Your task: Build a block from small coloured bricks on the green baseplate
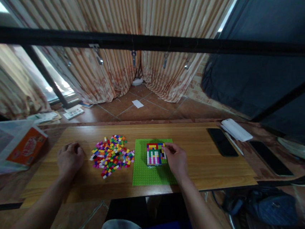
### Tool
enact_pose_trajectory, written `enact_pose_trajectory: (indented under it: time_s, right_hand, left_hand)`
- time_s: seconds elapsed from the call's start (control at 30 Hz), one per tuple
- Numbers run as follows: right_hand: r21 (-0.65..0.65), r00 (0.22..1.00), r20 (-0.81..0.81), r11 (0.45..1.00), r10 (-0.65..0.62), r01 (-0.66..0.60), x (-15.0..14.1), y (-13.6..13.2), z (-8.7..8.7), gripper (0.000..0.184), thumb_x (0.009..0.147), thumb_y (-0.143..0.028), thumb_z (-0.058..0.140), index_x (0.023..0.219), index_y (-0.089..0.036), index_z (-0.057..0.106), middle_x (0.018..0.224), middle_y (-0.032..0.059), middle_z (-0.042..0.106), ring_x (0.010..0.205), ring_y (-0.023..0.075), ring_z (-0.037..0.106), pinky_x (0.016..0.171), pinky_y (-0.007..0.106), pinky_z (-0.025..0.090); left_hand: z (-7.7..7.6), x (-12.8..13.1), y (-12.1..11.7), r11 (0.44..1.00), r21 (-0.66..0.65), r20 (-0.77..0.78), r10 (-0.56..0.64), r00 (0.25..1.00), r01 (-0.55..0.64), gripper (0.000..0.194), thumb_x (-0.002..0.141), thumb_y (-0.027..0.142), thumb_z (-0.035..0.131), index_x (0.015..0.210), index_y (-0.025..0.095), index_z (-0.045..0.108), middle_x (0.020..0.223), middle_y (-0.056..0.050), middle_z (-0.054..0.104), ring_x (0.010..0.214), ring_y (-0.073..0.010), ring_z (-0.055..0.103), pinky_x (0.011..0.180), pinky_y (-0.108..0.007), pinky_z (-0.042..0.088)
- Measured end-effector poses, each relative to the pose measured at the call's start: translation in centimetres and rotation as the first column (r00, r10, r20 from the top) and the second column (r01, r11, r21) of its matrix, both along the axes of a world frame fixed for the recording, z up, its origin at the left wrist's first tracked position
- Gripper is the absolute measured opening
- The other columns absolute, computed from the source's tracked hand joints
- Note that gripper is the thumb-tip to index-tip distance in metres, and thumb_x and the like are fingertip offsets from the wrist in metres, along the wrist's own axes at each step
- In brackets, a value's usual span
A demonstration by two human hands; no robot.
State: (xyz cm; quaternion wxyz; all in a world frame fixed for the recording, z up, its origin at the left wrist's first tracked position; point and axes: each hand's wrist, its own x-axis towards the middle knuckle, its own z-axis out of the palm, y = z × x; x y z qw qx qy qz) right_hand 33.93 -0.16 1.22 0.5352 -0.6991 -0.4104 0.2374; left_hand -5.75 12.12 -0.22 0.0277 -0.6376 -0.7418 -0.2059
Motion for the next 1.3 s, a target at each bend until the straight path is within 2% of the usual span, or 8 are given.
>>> enact_pose_trajectory:
  time_s: [0.17, 0.33, 0.8, 0.87, 0.97, 1.07, 1.17, 1.3]
  right_hand:
    - [0.028, 0.958, -0.282, 0.997, -0.056, 0.067, -0.1, 1.0, -0.8, 0.042, 0.058, -0.050, 0.080, 0.083, -0.017, 0.072, 0.074, 0.0039, 0.072, 0.065, 0.0181, 0.065, 0.063, 0.034, 0.053]
    - [0.025, 0.906, -0.421, 0.998, -0.042, 0.058, -0.3, 1.3, -0.4, 0.041, 0.051, -0.044, 0.085, 0.079, -0.018, 0.071, 0.070, 0.0013, 0.071, 0.060, 0.0157, 0.063, 0.060, 0.032, 0.053]
    - [-0.001, 0.924, -0.382, 1.000, -0.008, 0.009, 0.1, 1.5, -0.2, 0.044, 0.049, -0.045, 0.083, 0.081, -0.018, 0.070, 0.066, -0.0003, 0.068, 0.059, 0.0167, 0.062, 0.058, 0.032, 0.051]
    - [0.011, 0.945, -0.325, 1.000, -0.024, 0.029, -0.1, 1.0, 0.2, 0.043, 0.053, -0.045, 0.082, 0.083, -0.017, 0.070, 0.068, 0.0012, 0.069, 0.062, 0.0176, 0.063, 0.059, 0.032, 0.052]
    - [0.055, 0.994, -0.092, 0.997, -0.050, 0.056, -1.1, 0.0, 1.6, 0.037, 0.068, -0.046, 0.073, 0.090, -0.017, 0.071, 0.075, 0.0051, 0.072, 0.069, 0.0196, 0.065, 0.065, 0.034, 0.053]
    - [0.081, 0.981, 0.172, 0.991, 0.092, -0.107, -3.1, -0.7, 3.4, 0.029, 0.084, -0.041, 0.059, 0.096, -0.018, 0.071, 0.090, 0.0078, 0.073, 0.079, 0.0207, 0.067, 0.076, 0.036, 0.053]
    - [0.000, 0.849, 0.449, 0.950, 0.280, -0.314, -5.3, 0.0, 4.5, 0.026, 0.091, -0.030, 0.050, 0.100, -0.019, 0.072, 0.097, 0.0076, 0.072, 0.090, 0.0221, 0.065, 0.083, 0.037, 0.049]
    - [-0.249, 0.530, 0.712, 0.872, 0.460, -0.422, -7.9, 2.3, 4.6, 0.028, 0.090, -0.014, 0.049, 0.103, -0.019, 0.073, 0.100, 0.0096, 0.071, 0.099, 0.0246, 0.059, 0.090, 0.037, 0.043]
  left_hand:
    - [0.0, 0.0, 0.0, 1.000, 0.001, -0.005, -0.012, 1.000, 0.012, 0.042, 0.087, 0.032, 0.038, 0.111, 0.012, 0.066, 0.120, -0.019, 0.064, 0.115, -0.0337, 0.055, 0.104, -0.046, 0.041]
    - [0.1, 0.1, -0.1, 1.000, 0.002, 0.006, 0.000, 1.000, 0.000, 0.042, 0.086, 0.031, 0.038, 0.110, 0.011, 0.066, 0.120, -0.019, 0.063, 0.114, -0.0341, 0.055, 0.104, -0.046, 0.041]
    - [0.3, 0.4, -0.2, 1.000, 0.005, 0.042, 0.002, 0.999, -0.002, 0.039, 0.085, 0.029, 0.040, 0.108, 0.013, 0.067, 0.117, -0.018, 0.064, 0.114, -0.0330, 0.056, 0.105, -0.044, 0.040]
    - [0.4, 0.5, -0.3, 1.000, 0.003, 0.043, 0.006, 0.999, -0.006, 0.038, 0.085, 0.028, 0.040, 0.107, 0.013, 0.067, 0.117, -0.018, 0.064, 0.114, -0.0326, 0.056, 0.104, -0.044, 0.040]
    - [0.2, 0.5, -0.2, 1.000, 0.011, 0.024, 0.005, 1.000, -0.005, 0.038, 0.085, 0.027, 0.040, 0.107, 0.013, 0.067, 0.116, -0.018, 0.065, 0.114, -0.0319, 0.055, 0.103, -0.044, 0.040]
    - [0.1, 0.5, -0.2, 1.000, 0.013, 0.013, -0.001, 1.000, 0.001, 0.038, 0.085, 0.026, 0.039, 0.106, 0.012, 0.067, 0.114, -0.018, 0.065, 0.114, -0.0312, 0.056, 0.103, -0.043, 0.040]
    - [0.0, 0.5, -0.3, 1.000, 0.012, 0.018, 0.004, 1.000, -0.004, 0.037, 0.086, 0.026, 0.039, 0.104, 0.012, 0.067, 0.114, -0.018, 0.065, 0.113, -0.0307, 0.056, 0.103, -0.043, 0.040]
    - [-0.1, 0.5, -0.3, 1.000, 0.010, 0.033, 0.009, 0.999, -0.010, 0.035, 0.087, 0.027, 0.040, 0.103, 0.013, 0.068, 0.114, -0.017, 0.065, 0.112, -0.0307, 0.056, 0.103, -0.043, 0.040]
